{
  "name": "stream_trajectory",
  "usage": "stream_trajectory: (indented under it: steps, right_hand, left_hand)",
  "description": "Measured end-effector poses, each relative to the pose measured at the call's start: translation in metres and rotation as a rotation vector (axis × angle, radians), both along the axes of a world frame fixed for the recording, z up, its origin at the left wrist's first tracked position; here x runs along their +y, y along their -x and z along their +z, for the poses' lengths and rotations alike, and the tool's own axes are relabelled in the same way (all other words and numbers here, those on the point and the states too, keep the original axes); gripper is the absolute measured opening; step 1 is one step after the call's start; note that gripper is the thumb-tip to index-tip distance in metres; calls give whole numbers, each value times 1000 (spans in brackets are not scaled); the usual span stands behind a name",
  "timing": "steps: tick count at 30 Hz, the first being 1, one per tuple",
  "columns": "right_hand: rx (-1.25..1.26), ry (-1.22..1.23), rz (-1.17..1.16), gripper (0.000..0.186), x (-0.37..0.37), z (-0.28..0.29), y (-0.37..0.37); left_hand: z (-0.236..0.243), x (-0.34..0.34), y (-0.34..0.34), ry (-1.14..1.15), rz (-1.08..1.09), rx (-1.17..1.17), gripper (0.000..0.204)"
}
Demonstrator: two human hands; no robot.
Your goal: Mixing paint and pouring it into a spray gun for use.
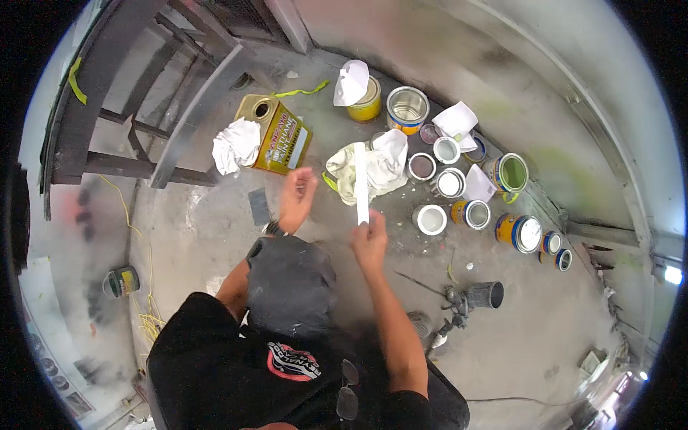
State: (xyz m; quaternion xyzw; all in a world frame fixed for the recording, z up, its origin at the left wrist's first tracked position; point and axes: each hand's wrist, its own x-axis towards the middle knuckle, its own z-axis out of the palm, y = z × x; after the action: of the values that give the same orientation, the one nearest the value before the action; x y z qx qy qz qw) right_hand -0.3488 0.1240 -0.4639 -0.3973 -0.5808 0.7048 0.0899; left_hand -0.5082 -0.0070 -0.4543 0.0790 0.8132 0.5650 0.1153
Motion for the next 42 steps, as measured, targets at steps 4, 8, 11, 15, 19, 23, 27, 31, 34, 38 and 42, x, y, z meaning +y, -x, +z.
stream_trajectory:
  steps: [4,8,11,15,19,23,27,31,34,38,42]
  right_hand:
    - [7,-84,28,31,5,-15,-11]
    - [4,-70,17,31,6,-13,-9]
    - [32,-31,38,30,7,-2,-7]
    - [35,2,20,30,15,4,-4]
    - [53,54,2,30,21,11,-10]
    - [204,69,34,29,22,38,-3]
    - [330,27,15,30,4,75,16]
    - [291,-106,83,27,-1,62,20]
    - [223,-148,59,26,-8,52,15]
    - [181,-177,38,26,-12,42,7]
    - [97,-281,71,25,-25,26,13]
  left_hand:
    - [98,-30,25,333,196,993,27]
    - [121,-57,85,718,201,944,25]
    - [114,-82,113,664,20,899,25]
    - [91,-117,139,515,416,773,17]
    - [123,-127,138,-521,300,477,30]
    - [130,-86,105,-832,-116,-89,49]
    - [90,-12,51,-911,-173,-437,45]
    - [49,40,14,-1073,-301,-689,38]
    - [53,55,-2,-887,-214,-752,35]
    - [65,68,-21,-703,-210,-850,38]
    - [28,73,-13,-490,-89,-616,34]
